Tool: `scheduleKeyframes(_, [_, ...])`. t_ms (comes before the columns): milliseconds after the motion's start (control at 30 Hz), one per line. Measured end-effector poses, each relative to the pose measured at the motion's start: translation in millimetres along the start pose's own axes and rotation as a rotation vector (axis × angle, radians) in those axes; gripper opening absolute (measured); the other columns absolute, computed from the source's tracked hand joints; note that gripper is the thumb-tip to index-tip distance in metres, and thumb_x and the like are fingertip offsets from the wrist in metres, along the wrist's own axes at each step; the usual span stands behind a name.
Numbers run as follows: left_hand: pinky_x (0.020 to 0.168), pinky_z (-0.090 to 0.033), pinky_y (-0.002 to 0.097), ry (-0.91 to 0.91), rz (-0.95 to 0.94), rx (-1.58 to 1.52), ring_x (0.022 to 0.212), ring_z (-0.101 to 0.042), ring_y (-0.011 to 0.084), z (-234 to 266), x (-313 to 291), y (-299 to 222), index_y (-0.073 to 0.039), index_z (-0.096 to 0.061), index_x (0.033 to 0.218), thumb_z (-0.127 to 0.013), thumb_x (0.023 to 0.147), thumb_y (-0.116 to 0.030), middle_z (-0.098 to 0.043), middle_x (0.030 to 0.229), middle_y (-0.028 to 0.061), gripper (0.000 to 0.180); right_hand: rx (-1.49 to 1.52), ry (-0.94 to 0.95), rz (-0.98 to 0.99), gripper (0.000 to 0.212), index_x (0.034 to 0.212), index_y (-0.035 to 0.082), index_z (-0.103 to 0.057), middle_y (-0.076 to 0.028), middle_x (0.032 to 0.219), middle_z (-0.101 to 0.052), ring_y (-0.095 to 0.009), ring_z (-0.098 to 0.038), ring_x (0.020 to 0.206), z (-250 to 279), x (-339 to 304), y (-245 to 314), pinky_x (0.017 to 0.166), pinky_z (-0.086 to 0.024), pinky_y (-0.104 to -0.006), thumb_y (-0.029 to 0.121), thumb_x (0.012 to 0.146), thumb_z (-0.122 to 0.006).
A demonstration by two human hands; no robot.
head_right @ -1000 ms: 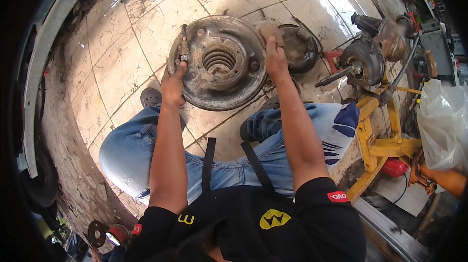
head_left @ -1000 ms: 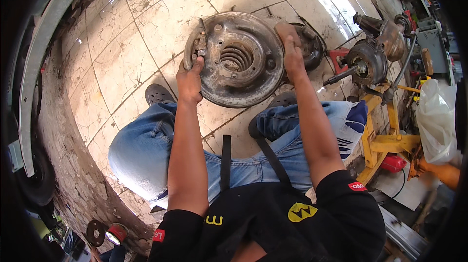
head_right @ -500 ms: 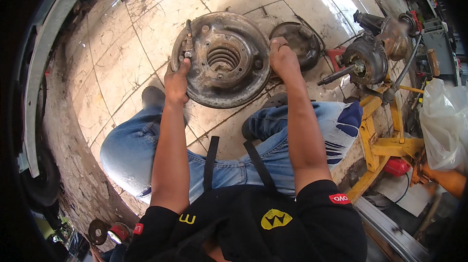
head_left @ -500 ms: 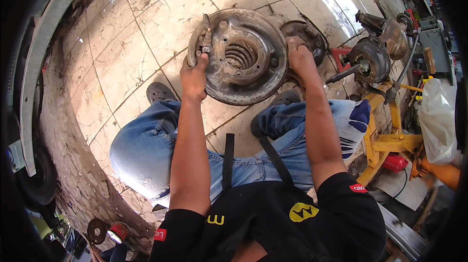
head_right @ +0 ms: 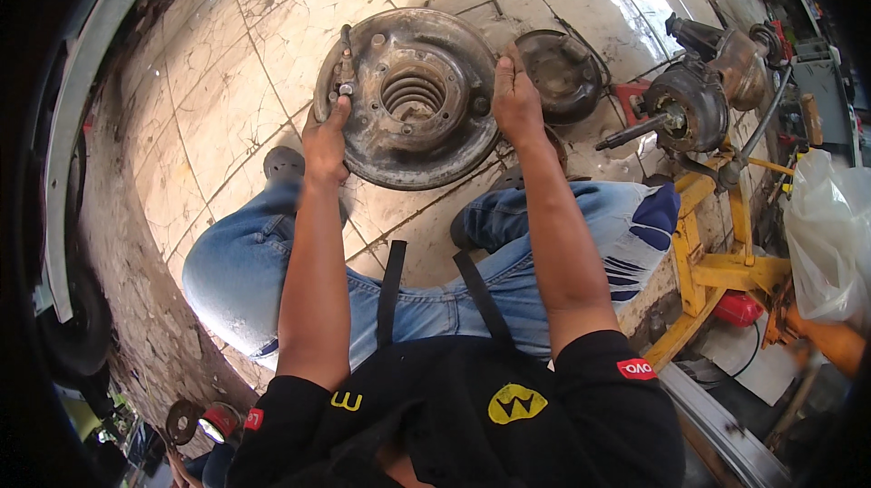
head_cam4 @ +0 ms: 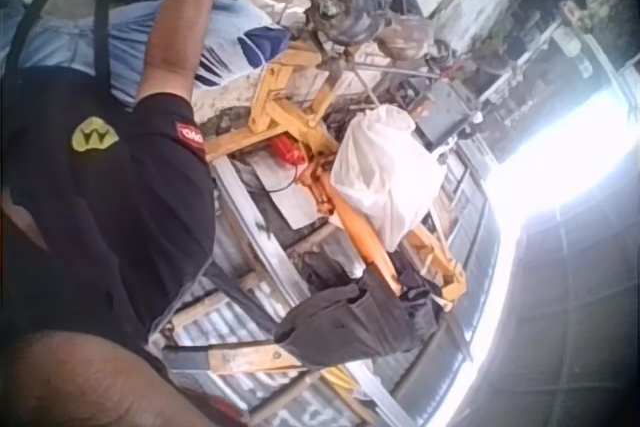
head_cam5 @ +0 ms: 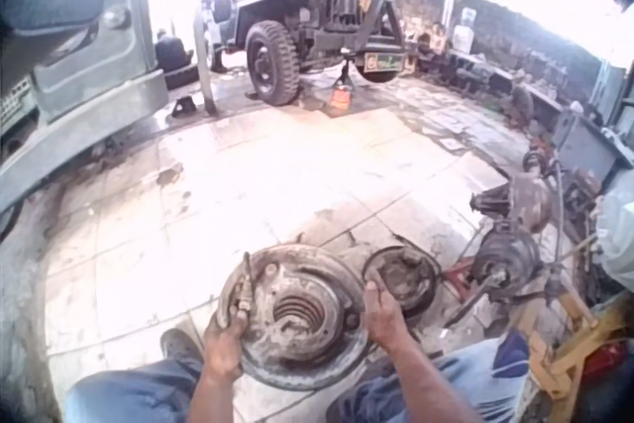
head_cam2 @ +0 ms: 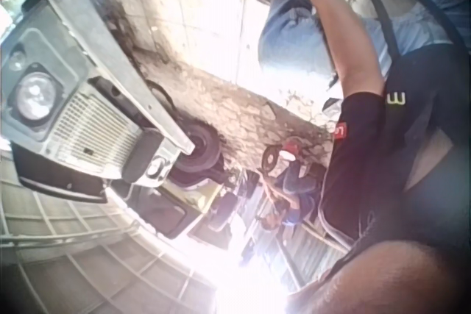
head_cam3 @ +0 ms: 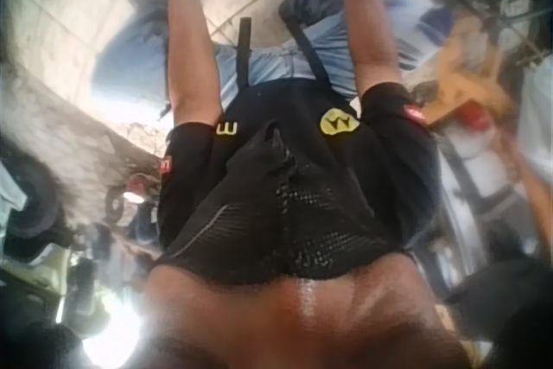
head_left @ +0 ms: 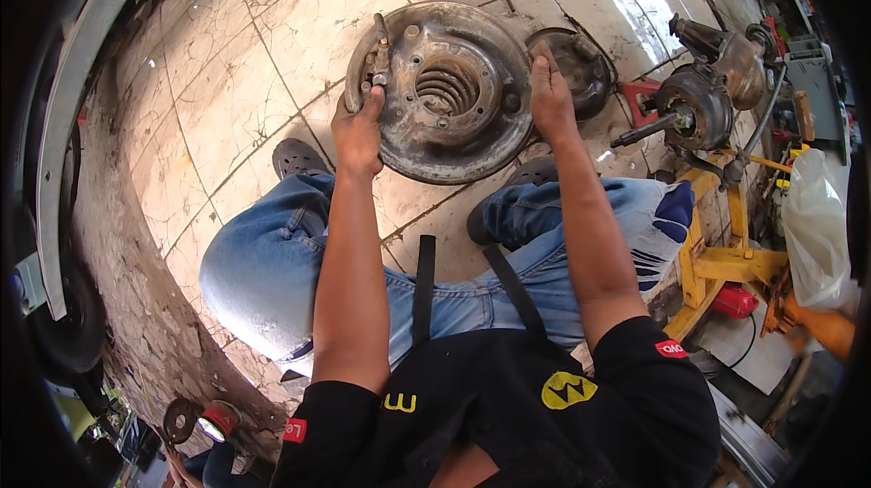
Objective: The person sits on the floor and scrubs the inner surface of a brake drum with a small abrasive pad. They rotate the drum and repeatedly rub the inner rim and central area, then lift and reposition the drum to continue cleaning.
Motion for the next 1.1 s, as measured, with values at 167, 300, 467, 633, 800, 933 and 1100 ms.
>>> scheduleKeyframes(167, [0.086,-0.050,0.0348,0.034,-0.060,0.024,0.101,-0.060,0.0216,6.0,4.5,7.3,0.003,-0.051,0.128,-0.068,0.089,-0.021,-0.061,0.117,0.0143,0.049,0.084,0.018,-0.169,0.055,0.134,-0.006,-0.046,-0.024,0.134,-0.052,-0.034,-0.048,0.126,-1.5,-2.0,-1.8,0.106,-0.036,-0.0352,0.037,0.101,-0.037])
scheduleKeyframes(300, [0.084,-0.051,0.0341,-0.006,0.006,0.100,0.099,-0.061,0.0218,5.4,8.1,7.4,0.002,-0.052,0.127,-0.068,0.089,-0.022,-0.062,0.115,0.0136,0.048,0.112,-0.011,-0.052,0.054,0.131,-0.006,-0.049,-0.024,0.131,-0.054,-0.033,-0.050,0.124,-3.5,5.7,-18.1,0.104,-0.037,-0.0345,0.037,0.101,-0.038])
scheduleKeyframes(467, [0.086,-0.046,0.0317,-0.036,-0.013,0.058,0.096,-0.056,0.0187,9.0,11.0,10.4,0.003,-0.055,0.122,-0.068,0.089,-0.017,-0.063,0.110,0.0104,0.040,0.206,-0.010,0.009,0.055,0.132,-0.005,-0.049,-0.026,0.131,-0.053,-0.035,-0.049,0.125,0.1,1.6,-5.0,0.104,-0.037,-0.0353,0.040,0.101,-0.037])
scheduleKeyframes(633, [0.085,-0.047,0.0316,-0.042,0.043,0.040,0.095,-0.058,0.0182,-1.0,2.3,-0.2,0.004,-0.054,0.122,-0.068,0.090,-0.015,-0.063,0.110,0.0110,0.040,0.056,-0.042,-0.251,0.058,0.132,-0.006,-0.048,-0.024,0.134,-0.051,-0.032,-0.048,0.125,-5.0,1.9,-26.4,0.104,-0.035,-0.0340,0.041,0.101,-0.037])
scheduleKeyframes(800, [0.084,-0.048,0.0323,-0.063,0.016,0.009,0.094,-0.059,0.0189,7.3,2.3,4.0,0.004,-0.053,0.122,-0.068,0.090,-0.016,-0.063,0.109,0.0117,0.041,0.207,-0.018,-0.243,0.058,0.132,-0.006,-0.048,-0.023,0.134,-0.051,-0.030,-0.048,0.124,-4.7,-5.3,-11.0,0.104,-0.034,-0.0336,0.041,0.100,-0.037])
scheduleKeyframes(933, [0.084,-0.048,0.0329,-0.070,0.055,0.046,0.094,-0.059,0.0190,3.0,-3.1,-2.6,0.004,-0.054,0.122,-0.067,0.090,-0.015,-0.063,0.109,0.0120,0.039,0.377,0.034,-0.158,0.058,0.132,-0.007,-0.048,-0.023,0.133,-0.051,-0.030,-0.047,0.124,-2.2,2.6,-2.6,0.105,-0.033,-0.0336,0.041,0.100,-0.037])
scheduleKeyframes(1100, [0.084,-0.048,0.0324,-0.103,0.020,0.038,0.094,-0.059,0.0186,6.7,-2.3,0.5,0.003,-0.056,0.121,-0.066,0.091,-0.015,-0.064,0.110,0.0112,0.037,0.207,-0.025,-0.207,0.052,0.130,-0.007,-0.050,-0.022,0.131,-0.053,-0.029,-0.049,0.124,-12.2,-0.9,-9.2,0.104,-0.036,-0.0341,0.035,0.102,-0.035])
Point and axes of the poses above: each hand's wrist, its own x-axis towards the middle knuckle, its own z-axis out of the back of the hand, y = z × x, the point moved 3 cm from there along x, towards the middle knuckle
